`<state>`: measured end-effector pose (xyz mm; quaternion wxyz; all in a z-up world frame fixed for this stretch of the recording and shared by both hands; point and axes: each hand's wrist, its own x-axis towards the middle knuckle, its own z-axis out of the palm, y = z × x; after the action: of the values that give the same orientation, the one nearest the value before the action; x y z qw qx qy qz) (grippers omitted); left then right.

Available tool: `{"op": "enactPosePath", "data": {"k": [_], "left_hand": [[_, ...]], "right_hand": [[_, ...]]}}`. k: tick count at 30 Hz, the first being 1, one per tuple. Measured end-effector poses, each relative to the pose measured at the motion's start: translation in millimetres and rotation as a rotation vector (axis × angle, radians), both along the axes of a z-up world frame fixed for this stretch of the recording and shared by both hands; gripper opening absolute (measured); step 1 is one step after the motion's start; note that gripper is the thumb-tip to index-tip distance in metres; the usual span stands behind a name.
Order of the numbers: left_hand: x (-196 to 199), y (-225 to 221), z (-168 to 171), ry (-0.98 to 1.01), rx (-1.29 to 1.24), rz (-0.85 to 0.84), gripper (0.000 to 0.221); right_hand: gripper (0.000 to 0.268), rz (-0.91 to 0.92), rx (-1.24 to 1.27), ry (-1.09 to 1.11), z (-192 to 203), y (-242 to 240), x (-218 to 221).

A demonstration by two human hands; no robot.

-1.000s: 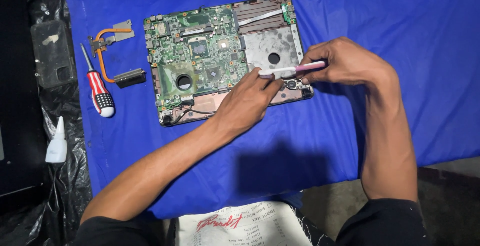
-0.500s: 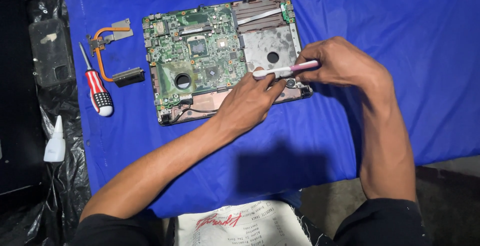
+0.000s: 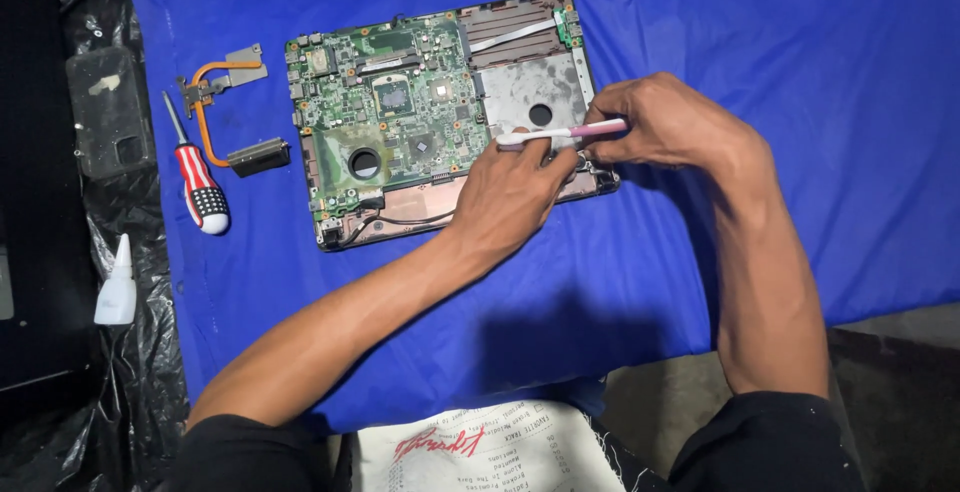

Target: Reassembling a laptop by cleaning the chassis, installing the motherboard and heatsink, and securing them with a screwdriver.

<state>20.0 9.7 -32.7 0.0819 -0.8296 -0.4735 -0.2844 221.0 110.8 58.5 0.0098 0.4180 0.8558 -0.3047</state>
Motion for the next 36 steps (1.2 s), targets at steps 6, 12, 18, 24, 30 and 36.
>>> {"op": "enactPosePath", "data": {"k": [6,12,18,24,30,36], "left_hand": [[8,2,11,-0.066,0.045,0.034,0.012],[9,1,17,-0.144,-0.029,0.038,0.008],[10,1,33,-0.262,-0.276,0.019,0.015],[8,7,29,-0.305,-0.389,-0.009,0.017],[4,10,28,-0.454,-0.475,-0.04,0.021],[-1,7,35,-0.48,-0.395,-0.079,0.026]], "right_hand": [[0.021,-0.001,-0.01,0.007,-3,5,3],[0.021,-0.033,-0.024,-0.01,-1,5,-1],[0.018,-0.126,-0.178,0.042,0,7,13],[0.015,-0.138,-0.216,0.1,1,10,17],[0.016,-0.166,-0.185,0.144,1,11,19],[0.008,-0.267,-0.21,0.201,10,10,14]]}}
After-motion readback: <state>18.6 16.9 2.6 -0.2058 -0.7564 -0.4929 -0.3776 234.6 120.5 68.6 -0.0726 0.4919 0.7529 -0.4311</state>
